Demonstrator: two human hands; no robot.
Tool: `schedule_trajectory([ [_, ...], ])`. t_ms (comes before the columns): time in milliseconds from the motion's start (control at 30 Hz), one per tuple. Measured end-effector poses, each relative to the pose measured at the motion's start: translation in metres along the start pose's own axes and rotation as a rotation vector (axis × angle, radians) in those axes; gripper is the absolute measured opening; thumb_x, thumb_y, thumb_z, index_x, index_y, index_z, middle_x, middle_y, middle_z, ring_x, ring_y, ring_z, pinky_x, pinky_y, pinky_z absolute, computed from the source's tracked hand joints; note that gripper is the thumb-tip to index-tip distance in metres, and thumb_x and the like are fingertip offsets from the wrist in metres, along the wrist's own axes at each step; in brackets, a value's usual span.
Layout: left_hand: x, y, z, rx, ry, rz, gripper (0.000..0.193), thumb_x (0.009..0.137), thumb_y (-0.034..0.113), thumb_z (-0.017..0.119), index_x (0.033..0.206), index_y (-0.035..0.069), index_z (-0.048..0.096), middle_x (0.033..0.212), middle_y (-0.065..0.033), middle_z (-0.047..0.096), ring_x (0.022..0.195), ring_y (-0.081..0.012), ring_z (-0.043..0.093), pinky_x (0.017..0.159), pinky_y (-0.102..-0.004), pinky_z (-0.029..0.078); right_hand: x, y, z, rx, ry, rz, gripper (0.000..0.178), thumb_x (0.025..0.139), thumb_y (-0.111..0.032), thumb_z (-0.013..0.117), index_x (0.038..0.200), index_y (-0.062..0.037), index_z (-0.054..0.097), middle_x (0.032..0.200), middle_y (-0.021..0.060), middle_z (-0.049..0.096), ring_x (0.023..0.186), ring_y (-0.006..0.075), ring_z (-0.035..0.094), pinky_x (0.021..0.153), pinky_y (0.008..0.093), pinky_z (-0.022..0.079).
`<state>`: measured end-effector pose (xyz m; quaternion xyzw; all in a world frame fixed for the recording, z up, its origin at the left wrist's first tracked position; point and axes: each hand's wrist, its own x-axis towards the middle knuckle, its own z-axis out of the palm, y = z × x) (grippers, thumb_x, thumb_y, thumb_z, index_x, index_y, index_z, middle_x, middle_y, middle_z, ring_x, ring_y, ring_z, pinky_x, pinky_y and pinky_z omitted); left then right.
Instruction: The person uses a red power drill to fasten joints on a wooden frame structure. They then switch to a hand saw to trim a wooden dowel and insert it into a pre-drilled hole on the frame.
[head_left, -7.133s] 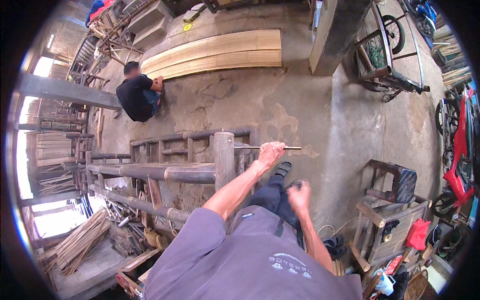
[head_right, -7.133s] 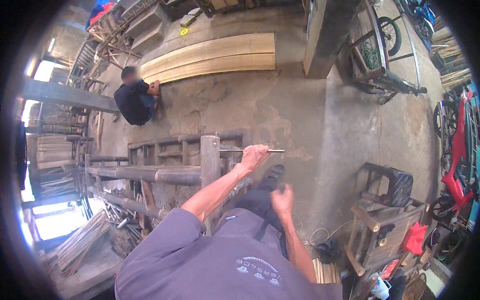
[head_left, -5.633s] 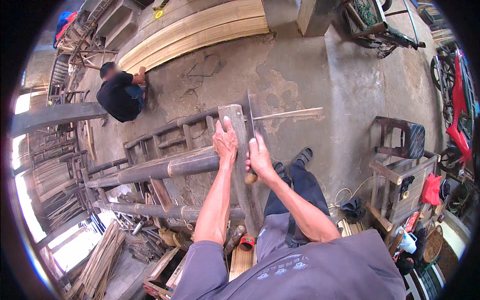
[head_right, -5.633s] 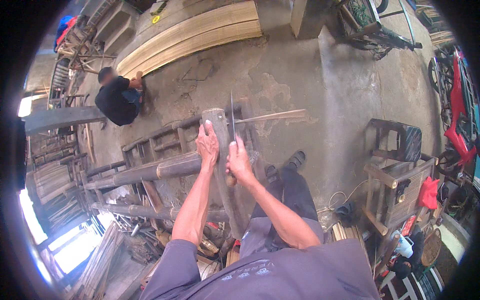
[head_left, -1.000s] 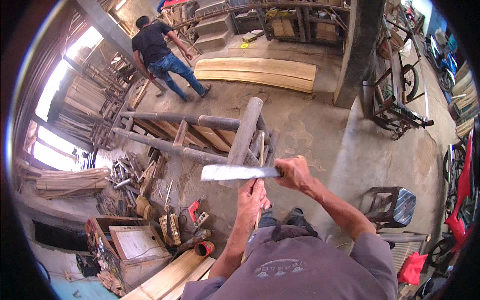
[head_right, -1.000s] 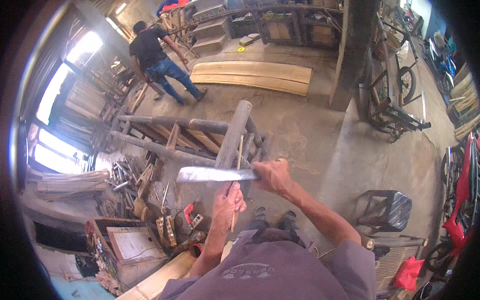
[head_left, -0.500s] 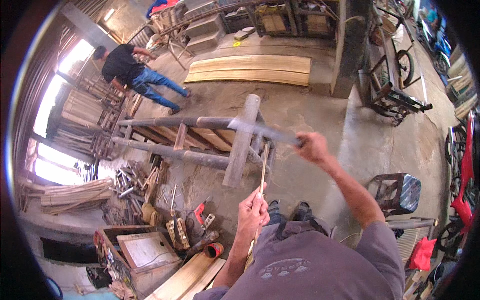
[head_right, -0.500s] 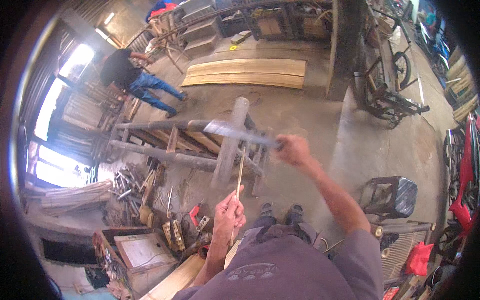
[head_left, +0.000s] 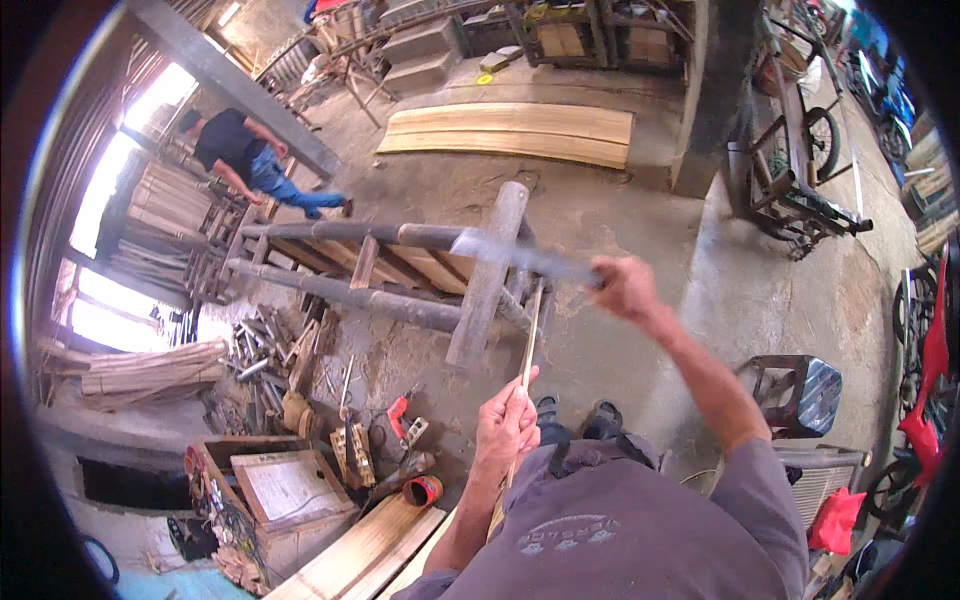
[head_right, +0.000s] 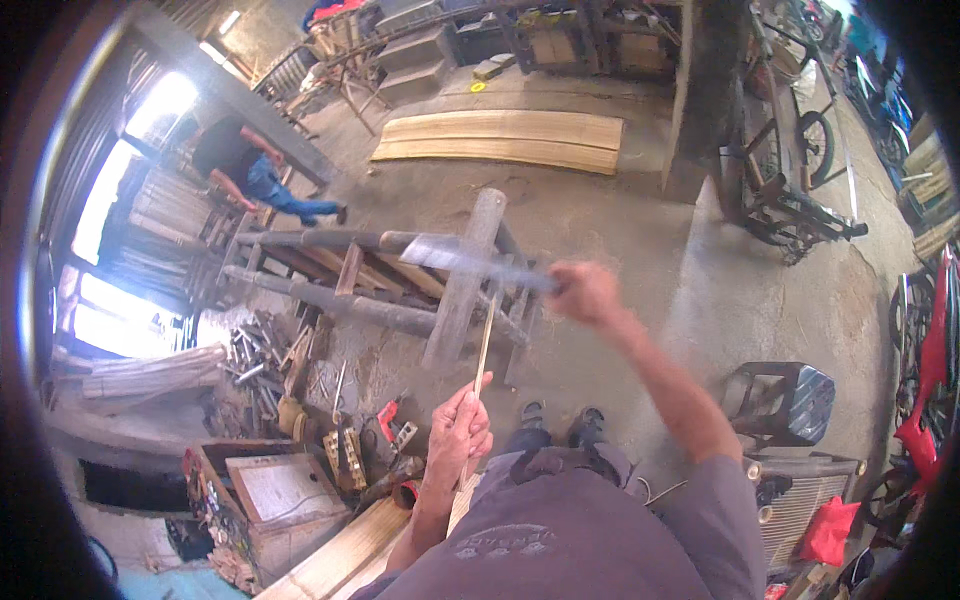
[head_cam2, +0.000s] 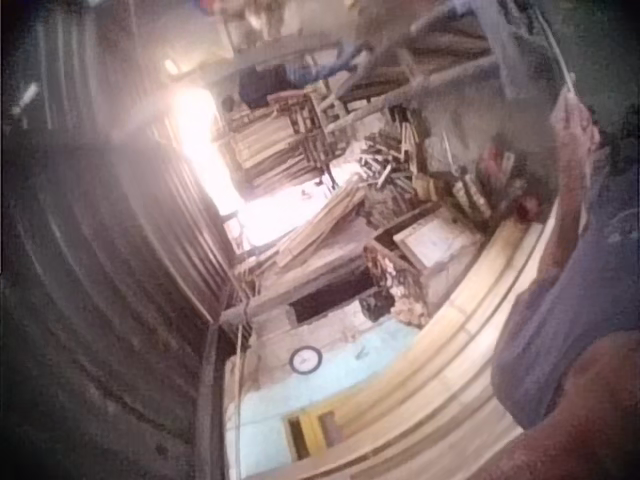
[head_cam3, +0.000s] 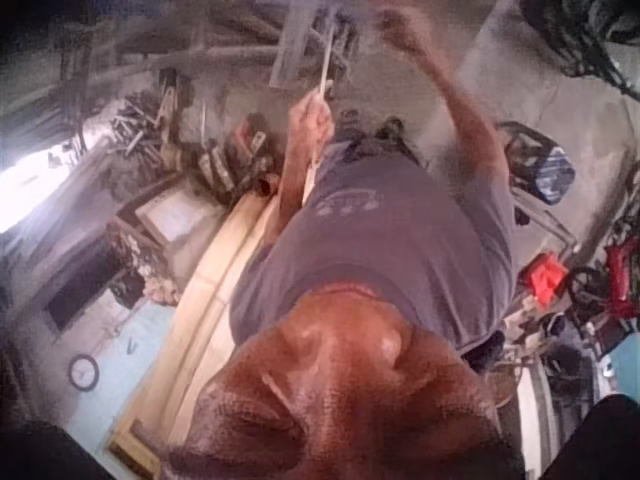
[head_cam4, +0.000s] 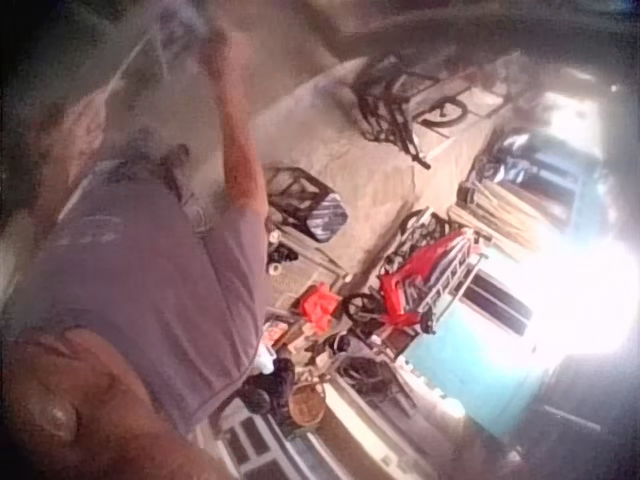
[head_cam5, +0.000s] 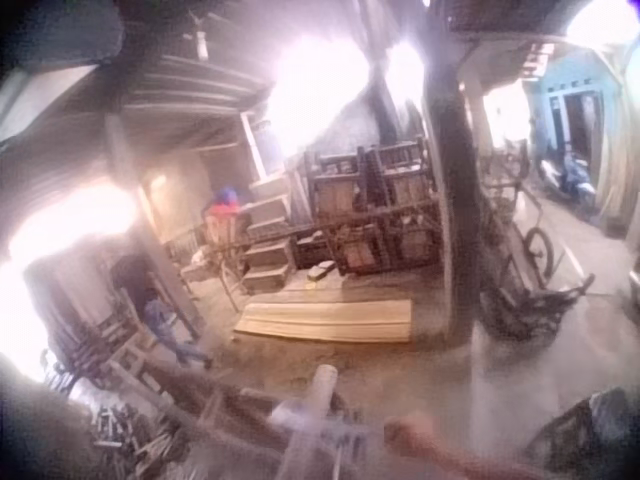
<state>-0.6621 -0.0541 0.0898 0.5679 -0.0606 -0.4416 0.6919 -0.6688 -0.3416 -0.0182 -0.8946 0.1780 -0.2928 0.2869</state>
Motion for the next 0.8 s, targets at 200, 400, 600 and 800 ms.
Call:
schedule_trajectory([
  [200, 0.003, 0.005, 0.013, -0.015, -0.001, -0.050, 0.039, 0.103, 0.020, 0.042, 0.138, 0.003, 0.044, 0.064, 0.0045, 0.035, 0.043, -0.0017, 0.029, 0.039, -0.0199, 0.033, 0.000, -0.011, 0.006, 0.019, -0.133, -0.225, 0.015, 0.063, -0.016, 0.069, 0.073, -0.0092, 0.060, 0.065, 0.0122, 0.060, 0.060, 0.0318, 0.060, 0.054, 0.0403, 0.047],
  [400, -0.015, -0.004, -0.039, 0.114, 0.136, -0.024, 0.040, 0.100, 0.013, 0.045, 0.139, 0.005, 0.043, 0.062, 0.0019, 0.042, 0.047, -0.0047, 0.040, 0.045, -0.0218, 0.041, -0.036, 0.184, -0.014, -0.096, 0.218, 0.555, 0.025, 0.075, -0.029, 0.069, 0.089, -0.0079, 0.071, 0.075, 0.0167, 0.067, 0.068, 0.0302, 0.066, 0.060, 0.0408, 0.049],
  [600, 0.081, -0.006, -0.038, -0.228, -0.106, -0.310, 0.049, 0.097, 0.010, 0.045, 0.144, 0.003, 0.033, 0.119, -0.0120, 0.061, 0.100, -0.0175, 0.061, 0.079, -0.0299, 0.051, -0.088, 0.084, 0.008, 0.150, 0.060, 0.926, 0.035, 0.076, -0.024, 0.067, 0.106, -0.0050, 0.067, 0.079, 0.0150, 0.066, 0.077, 0.0302, 0.066, 0.071, 0.0400, 0.050],
  [800, 0.214, 0.007, -0.037, 1.066, -0.700, -0.453, 0.054, 0.097, 0.037, 0.052, 0.138, 0.004, 0.040, 0.133, -0.0135, 0.053, 0.119, -0.0233, 0.053, 0.092, -0.0383, 0.049, -0.143, 0.016, 0.027, 0.317, 0.203, 0.960, 0.079, 0.079, -0.013, 0.063, 0.148, -0.0144, 0.026, 0.079, 0.0097, 0.054, 0.072, 0.0213, 0.055, 0.070, 0.0357, 0.046],
])
